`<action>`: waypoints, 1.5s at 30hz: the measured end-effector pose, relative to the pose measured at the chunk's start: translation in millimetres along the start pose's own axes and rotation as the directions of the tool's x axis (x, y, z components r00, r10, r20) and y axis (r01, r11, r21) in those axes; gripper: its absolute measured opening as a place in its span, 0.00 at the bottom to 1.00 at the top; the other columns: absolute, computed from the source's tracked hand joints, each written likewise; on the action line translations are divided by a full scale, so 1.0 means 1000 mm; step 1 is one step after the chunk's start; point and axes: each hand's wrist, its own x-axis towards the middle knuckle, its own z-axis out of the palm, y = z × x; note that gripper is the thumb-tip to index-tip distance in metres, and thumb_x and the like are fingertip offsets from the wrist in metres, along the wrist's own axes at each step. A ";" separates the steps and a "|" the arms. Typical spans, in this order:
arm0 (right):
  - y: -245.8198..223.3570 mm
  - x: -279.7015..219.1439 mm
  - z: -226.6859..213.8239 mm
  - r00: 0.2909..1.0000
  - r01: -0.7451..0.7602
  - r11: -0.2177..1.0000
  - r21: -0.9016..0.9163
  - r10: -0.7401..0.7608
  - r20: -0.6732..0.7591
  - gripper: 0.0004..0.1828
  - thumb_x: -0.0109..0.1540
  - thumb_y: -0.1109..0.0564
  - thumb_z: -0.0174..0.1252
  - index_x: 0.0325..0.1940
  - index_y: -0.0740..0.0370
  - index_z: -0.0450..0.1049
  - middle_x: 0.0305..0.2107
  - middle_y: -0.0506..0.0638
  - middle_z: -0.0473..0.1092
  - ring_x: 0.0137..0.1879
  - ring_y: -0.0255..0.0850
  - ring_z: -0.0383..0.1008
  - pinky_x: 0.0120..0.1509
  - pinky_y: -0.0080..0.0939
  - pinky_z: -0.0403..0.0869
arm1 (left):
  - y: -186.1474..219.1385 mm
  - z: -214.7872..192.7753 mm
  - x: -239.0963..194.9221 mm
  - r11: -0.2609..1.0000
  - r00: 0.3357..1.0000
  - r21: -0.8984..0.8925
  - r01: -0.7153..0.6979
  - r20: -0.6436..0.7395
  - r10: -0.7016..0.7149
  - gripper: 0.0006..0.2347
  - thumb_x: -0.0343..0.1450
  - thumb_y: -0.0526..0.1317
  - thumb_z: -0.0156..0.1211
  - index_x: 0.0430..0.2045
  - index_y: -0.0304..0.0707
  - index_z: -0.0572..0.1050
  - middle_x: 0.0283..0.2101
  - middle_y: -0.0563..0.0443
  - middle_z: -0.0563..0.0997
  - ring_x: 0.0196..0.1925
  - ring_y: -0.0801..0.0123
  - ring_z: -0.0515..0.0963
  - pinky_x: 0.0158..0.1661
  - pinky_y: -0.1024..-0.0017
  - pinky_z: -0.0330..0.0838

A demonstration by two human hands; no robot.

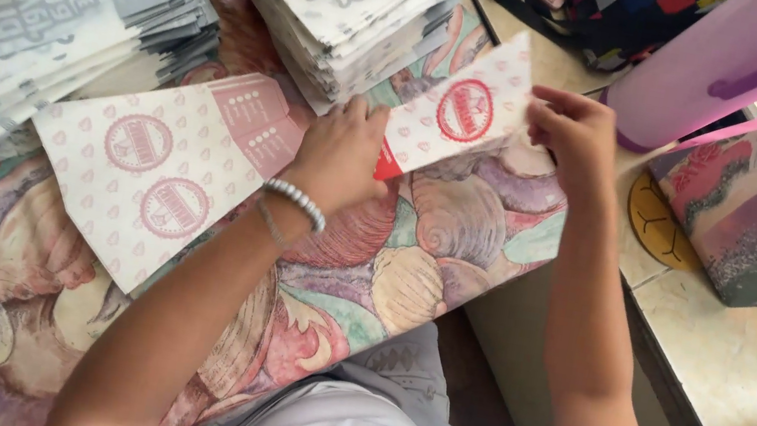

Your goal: Folding individual paper wrappers and stacking them on a table

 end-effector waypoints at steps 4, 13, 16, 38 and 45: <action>0.067 0.044 0.000 0.998 0.029 0.975 -0.222 -0.018 0.052 0.15 0.57 0.61 0.69 0.46 0.68 0.81 0.23 0.54 0.73 0.24 0.35 0.74 0.24 0.30 0.72 | -0.006 0.021 0.028 0.990 0.993 0.101 0.096 0.058 -0.102 0.50 0.46 0.55 0.82 0.62 0.31 0.62 0.48 0.36 0.73 0.53 0.39 0.77 0.45 0.46 0.75; 0.078 0.043 0.022 0.992 -0.089 0.736 -0.672 0.126 0.007 0.29 0.62 0.38 0.63 0.63 0.53 0.75 0.42 0.56 0.79 0.54 0.55 0.78 0.57 0.58 0.73 | -0.008 0.025 0.044 0.969 0.950 -0.060 0.240 0.218 -0.222 0.27 0.62 0.38 0.73 0.54 0.26 0.70 0.43 0.36 0.82 0.49 0.40 0.82 0.47 0.45 0.75; 0.103 0.055 0.015 0.996 -0.088 0.734 -0.673 0.069 -0.054 0.22 0.65 0.39 0.60 0.59 0.46 0.78 0.35 0.49 0.79 0.50 0.50 0.79 0.54 0.54 0.74 | -0.015 0.042 0.054 0.969 0.955 -0.050 0.241 0.191 -0.228 0.23 0.60 0.38 0.70 0.48 0.31 0.73 0.39 0.39 0.83 0.45 0.42 0.84 0.43 0.45 0.76; -0.004 -0.146 0.284 0.099 0.963 0.270 0.019 -0.418 0.903 0.29 0.66 0.50 0.56 0.70 0.58 0.63 0.66 0.54 0.64 0.71 0.51 0.67 0.73 0.49 0.67 | -0.107 -0.044 -0.242 0.947 0.973 0.262 0.185 -0.181 -0.140 0.44 0.60 0.69 0.61 0.64 0.35 0.65 0.51 0.45 0.79 0.51 0.59 0.80 0.48 0.62 0.76; -0.009 -0.152 0.287 0.045 0.992 0.126 0.028 -0.540 0.840 0.09 0.69 0.58 0.52 0.47 0.63 0.75 0.44 0.54 0.73 0.50 0.49 0.74 0.53 0.47 0.74 | -0.120 -0.037 -0.258 0.955 0.960 0.240 0.173 -0.259 -0.108 0.43 0.62 0.58 0.65 0.70 0.34 0.57 0.59 0.42 0.77 0.62 0.59 0.75 0.66 0.57 0.65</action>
